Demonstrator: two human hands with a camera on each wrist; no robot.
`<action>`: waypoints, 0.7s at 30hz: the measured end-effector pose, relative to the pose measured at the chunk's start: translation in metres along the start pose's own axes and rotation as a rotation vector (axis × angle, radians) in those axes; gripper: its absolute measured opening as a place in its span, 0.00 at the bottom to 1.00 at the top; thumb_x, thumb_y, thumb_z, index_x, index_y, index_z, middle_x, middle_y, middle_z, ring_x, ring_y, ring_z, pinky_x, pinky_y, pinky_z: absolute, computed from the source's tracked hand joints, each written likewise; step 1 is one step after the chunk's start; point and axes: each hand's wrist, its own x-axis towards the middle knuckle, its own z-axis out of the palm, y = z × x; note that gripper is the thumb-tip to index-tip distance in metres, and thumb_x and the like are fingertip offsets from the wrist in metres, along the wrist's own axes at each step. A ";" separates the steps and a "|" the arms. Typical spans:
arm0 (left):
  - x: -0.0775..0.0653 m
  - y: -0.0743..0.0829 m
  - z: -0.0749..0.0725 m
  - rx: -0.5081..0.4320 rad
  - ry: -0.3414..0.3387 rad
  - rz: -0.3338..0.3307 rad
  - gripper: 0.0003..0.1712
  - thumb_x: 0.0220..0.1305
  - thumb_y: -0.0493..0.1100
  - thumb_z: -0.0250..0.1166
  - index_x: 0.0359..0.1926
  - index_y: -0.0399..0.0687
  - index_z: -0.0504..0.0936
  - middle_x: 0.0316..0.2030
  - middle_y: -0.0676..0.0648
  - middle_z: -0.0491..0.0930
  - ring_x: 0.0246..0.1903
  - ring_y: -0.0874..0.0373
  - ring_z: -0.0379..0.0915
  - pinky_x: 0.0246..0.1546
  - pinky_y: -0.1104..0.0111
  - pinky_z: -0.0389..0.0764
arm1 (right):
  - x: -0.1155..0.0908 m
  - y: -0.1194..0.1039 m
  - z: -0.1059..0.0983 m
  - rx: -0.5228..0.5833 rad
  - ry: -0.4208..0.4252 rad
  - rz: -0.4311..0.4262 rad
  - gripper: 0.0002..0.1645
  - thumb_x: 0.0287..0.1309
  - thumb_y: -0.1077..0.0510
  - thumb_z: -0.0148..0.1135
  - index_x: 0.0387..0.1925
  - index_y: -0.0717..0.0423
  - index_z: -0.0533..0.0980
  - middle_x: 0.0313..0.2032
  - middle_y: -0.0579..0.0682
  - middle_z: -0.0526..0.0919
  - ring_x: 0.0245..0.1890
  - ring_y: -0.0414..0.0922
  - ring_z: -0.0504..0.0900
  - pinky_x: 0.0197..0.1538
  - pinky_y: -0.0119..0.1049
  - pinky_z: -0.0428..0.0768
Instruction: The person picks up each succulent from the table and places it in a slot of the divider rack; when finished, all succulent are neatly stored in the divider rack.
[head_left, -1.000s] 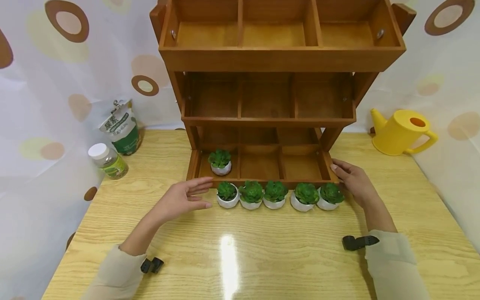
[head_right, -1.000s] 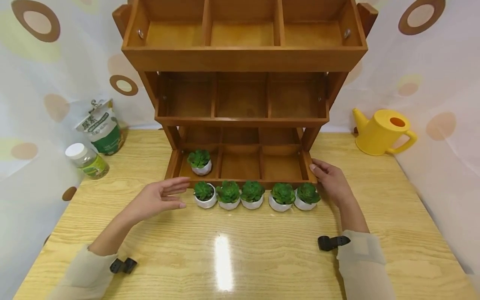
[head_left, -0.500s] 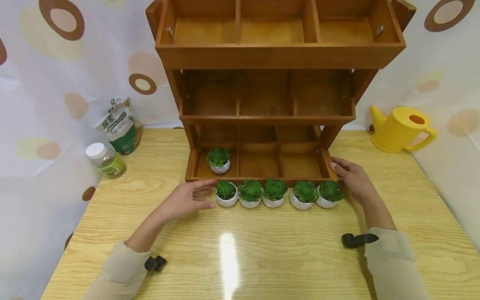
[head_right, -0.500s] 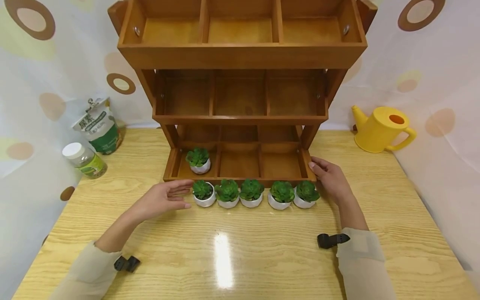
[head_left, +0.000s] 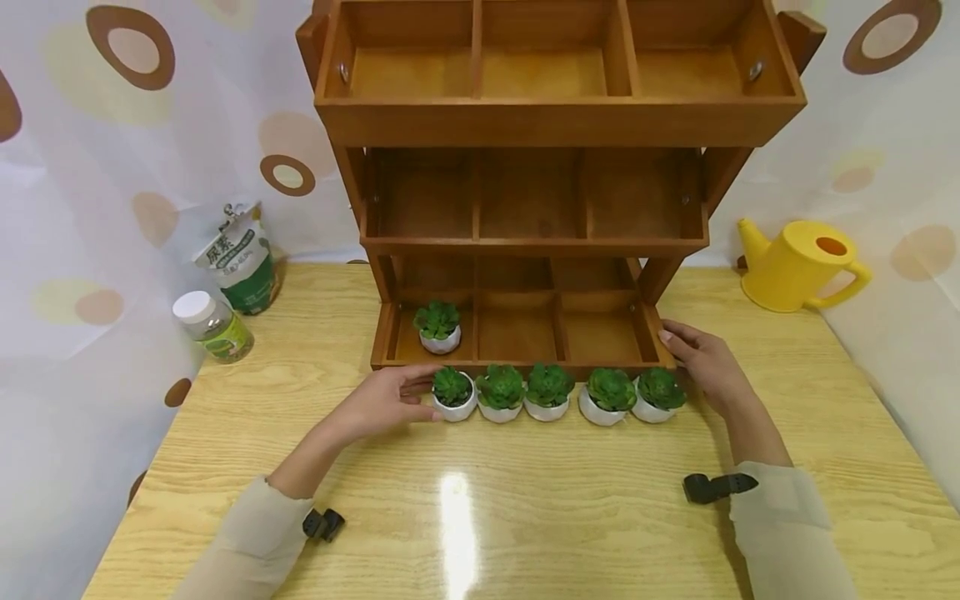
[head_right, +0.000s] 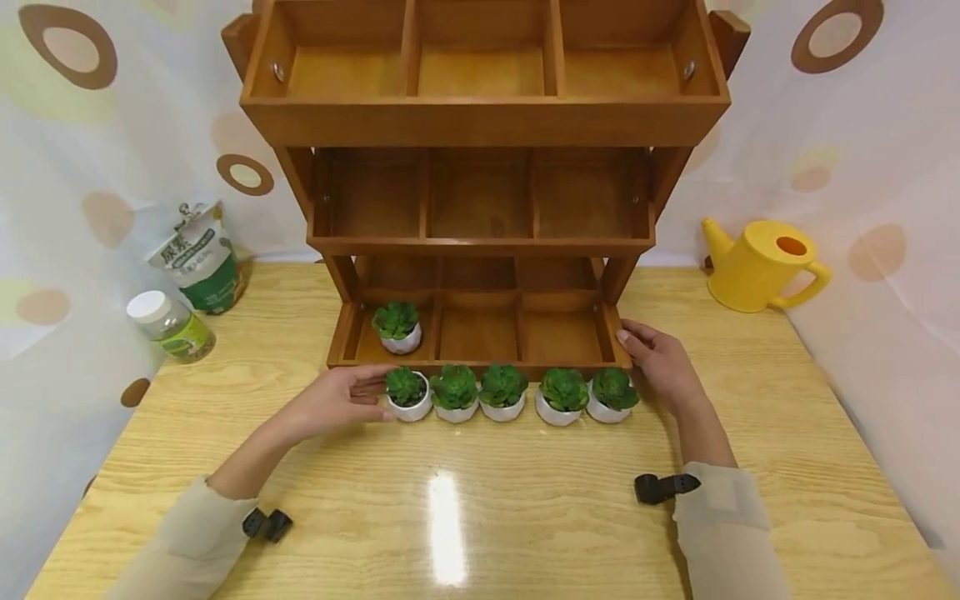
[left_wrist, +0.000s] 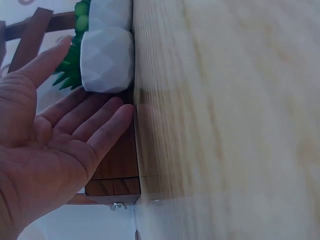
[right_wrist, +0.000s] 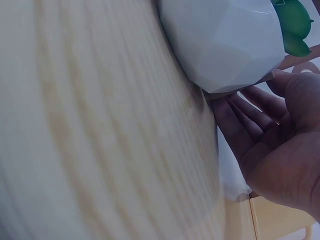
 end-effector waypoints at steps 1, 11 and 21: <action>0.001 0.000 0.000 0.006 -0.003 0.001 0.44 0.60 0.50 0.75 0.74 0.49 0.68 0.69 0.42 0.73 0.67 0.45 0.73 0.63 0.56 0.78 | 0.000 0.000 0.000 0.001 0.000 -0.002 0.44 0.76 0.33 0.41 0.81 0.52 0.49 0.78 0.61 0.57 0.74 0.60 0.65 0.70 0.50 0.70; 0.008 0.001 0.007 0.126 0.000 0.062 0.40 0.57 0.50 0.77 0.70 0.54 0.74 0.62 0.47 0.80 0.62 0.49 0.78 0.62 0.56 0.79 | -0.002 0.003 0.001 -0.005 -0.003 -0.014 0.45 0.75 0.33 0.41 0.81 0.53 0.49 0.77 0.61 0.58 0.74 0.60 0.64 0.70 0.48 0.72; 0.013 0.004 0.010 0.199 -0.005 0.080 0.37 0.56 0.52 0.78 0.66 0.58 0.76 0.57 0.52 0.83 0.58 0.53 0.80 0.60 0.56 0.80 | -0.002 0.003 0.000 0.007 -0.002 -0.018 0.45 0.76 0.33 0.40 0.81 0.53 0.48 0.78 0.62 0.57 0.75 0.61 0.63 0.72 0.54 0.66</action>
